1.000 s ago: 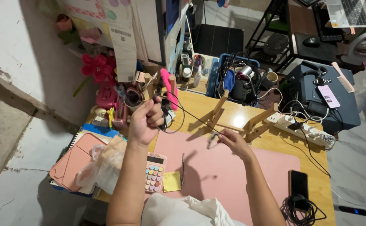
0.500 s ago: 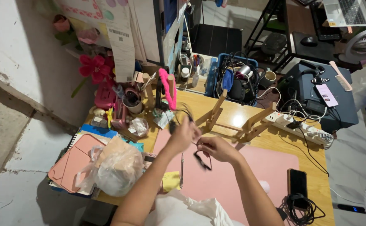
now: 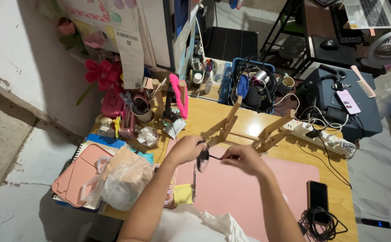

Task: The person organizes a cluttered desk by moving a fan, coiling cables, and arranging various items including a hairdryer, power bank, and stationery. They place items into a basket and tidy the surface.

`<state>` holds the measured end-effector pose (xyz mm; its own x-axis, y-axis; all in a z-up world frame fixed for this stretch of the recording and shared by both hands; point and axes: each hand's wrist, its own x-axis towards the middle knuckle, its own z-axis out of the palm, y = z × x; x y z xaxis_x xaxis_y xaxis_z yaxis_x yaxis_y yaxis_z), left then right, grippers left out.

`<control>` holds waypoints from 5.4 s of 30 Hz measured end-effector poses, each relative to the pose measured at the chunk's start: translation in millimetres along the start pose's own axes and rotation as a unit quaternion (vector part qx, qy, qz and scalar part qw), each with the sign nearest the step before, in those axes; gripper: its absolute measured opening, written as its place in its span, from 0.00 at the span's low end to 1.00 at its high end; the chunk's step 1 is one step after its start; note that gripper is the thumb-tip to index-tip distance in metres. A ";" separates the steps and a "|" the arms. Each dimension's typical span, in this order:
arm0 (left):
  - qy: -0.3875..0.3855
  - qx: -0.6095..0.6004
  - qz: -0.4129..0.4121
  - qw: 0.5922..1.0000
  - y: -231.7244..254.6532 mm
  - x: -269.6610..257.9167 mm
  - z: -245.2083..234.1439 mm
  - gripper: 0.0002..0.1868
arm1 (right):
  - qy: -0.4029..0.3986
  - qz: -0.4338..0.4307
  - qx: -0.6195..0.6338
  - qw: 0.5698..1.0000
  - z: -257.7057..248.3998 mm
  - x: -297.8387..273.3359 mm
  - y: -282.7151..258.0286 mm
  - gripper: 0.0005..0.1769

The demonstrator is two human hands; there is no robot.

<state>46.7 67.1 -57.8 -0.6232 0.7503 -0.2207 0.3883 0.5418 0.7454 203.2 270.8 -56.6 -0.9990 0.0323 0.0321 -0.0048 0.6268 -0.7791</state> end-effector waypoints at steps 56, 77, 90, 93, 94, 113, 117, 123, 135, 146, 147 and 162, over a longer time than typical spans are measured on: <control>0.121 -0.493 -0.011 0.862 -50.2 27.2 -24.2 0.14 | -0.019 0.191 0.116 0.975 -8.7 -29.7 56.1 0.14; 0.123 -0.423 0.049 0.896 -55.4 123.6 -35.9 0.08 | 0.066 0.059 0.500 0.862 17.8 199.6 73.8 0.10; 0.530 -0.017 0.099 0.842 -72.4 161.9 -59.4 0.06 | 0.166 0.043 0.472 0.865 85.5 348.8 113.7 0.08; 0.536 0.058 0.121 0.834 -79.1 154.4 -51.0 0.10 | 0.190 0.083 0.483 0.851 98.2 345.6 119.2 0.08; 0.540 0.083 0.133 0.827 -79.5 151.5 -48.1 0.11 | 0.206 0.073 0.446 0.868 100.7 345.0 120.0 0.08; 0.264 0.228 -0.253 0.903 -127.6 -89.8 -17.0 0.45 | 0.139 0.187 0.196 0.952 208.4 105.2 104.3 0.19; 0.210 0.173 -0.375 0.886 -148.0 -140.6 -11.8 0.60 | 0.069 0.174 0.144 0.972 245.1 61.3 99.7 0.15; 0.283 0.117 -0.302 0.903 -185.8 -153.6 32.7 0.52 | -0.027 0.154 0.167 0.974 268.7 50.4 67.9 0.16; 0.270 0.123 0.251 0.921 -84.7 -130.5 82.0 0.23 | 0.004 0.246 0.607 0.756 182.9 8.1 112.6 0.29; -0.038 0.194 0.235 0.952 -14.1 -75.1 164.2 0.09 | 0.355 0.184 0.658 0.639 121.3 -97.1 174.7 0.13; 0.007 0.124 0.267 0.956 -11.0 -68.1 176.3 0.07 | 0.382 0.188 0.653 0.626 115.3 -108.0 175.5 0.13; -0.144 -0.435 0.077 0.886 57.8 -20.7 377.5 0.18 | 0.411 0.185 0.499 0.740 97.9 -291.3 155.2 0.29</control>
<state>338.3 225.8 -247.7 -0.3611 0.9230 -0.1326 -0.2940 0.0222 0.9556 489.0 282.5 -248.2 -0.5769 0.7780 -0.2488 -0.1794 -0.4179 -0.8906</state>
